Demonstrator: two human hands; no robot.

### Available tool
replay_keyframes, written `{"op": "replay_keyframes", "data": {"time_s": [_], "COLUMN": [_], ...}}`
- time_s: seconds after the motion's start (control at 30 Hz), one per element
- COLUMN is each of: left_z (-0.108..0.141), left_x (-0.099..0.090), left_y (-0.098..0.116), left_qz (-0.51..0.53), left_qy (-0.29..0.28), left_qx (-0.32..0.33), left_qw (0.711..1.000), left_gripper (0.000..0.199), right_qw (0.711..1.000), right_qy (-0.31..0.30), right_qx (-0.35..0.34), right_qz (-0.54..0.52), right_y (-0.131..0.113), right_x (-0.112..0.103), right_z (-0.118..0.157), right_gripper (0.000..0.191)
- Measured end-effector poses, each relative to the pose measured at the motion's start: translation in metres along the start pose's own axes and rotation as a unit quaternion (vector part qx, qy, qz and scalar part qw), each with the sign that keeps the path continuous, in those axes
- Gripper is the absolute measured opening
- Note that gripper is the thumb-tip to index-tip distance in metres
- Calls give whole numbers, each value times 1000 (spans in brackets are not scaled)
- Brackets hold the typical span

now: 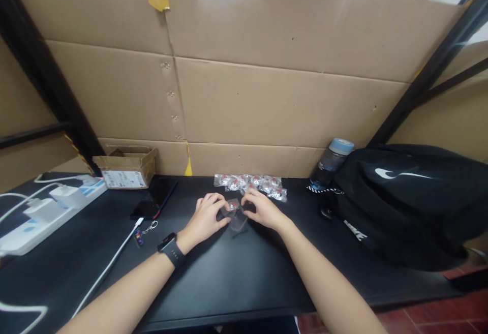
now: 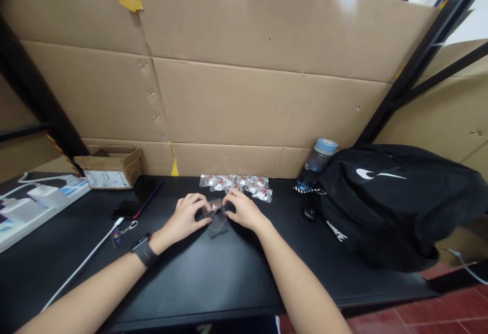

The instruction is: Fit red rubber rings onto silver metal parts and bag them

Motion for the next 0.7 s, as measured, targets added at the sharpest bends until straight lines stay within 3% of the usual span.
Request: {"op": "replay_keyframes", "data": {"time_s": [0.13,0.27,0.4,0.47,0.53,0.6,0.7], "left_z": [-1,-4,-6,-5,-4,-3,-2], "left_x": [-2,-8,-2,3,6,7,8], "left_y": [2,-4,-10,-11,-10,-8,-6], "left_qz": [-2,28,51,31,13,17,41], "left_qy": [16,-11,-15,5,26,31,13], "left_qx": [-24,-77,-120,-130,-124,-92,-21], "left_qw": [1000,997,991,991,992,995,999], "left_gripper": [7,12,20,16,10,6,26], "right_qw": [1000,1000,998,994,992,996,996], "right_qy": [-10,5,6,27,50,37,-21], "right_qx": [-10,0,55,89,81,27,-36], "right_qz": [-5,-13,20,55,77,80,75], "right_y": [1,1,-1,-4,-10,-17,-25], "right_x": [2,2,8,11,11,10,9], "right_z": [-1,-3,-3,-3,-3,-3,-2], "right_gripper": [3,7,16,10,13,24,34]}}
Point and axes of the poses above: each hand's wrist, its own z-axis away from the middle knuckle, its own x-axis out of the palm, y = z × x, the point moved 1 cm from there along -z, towards the middle knuckle, and after that the axes turned 3 degrees about x, right-handed, at the moved point
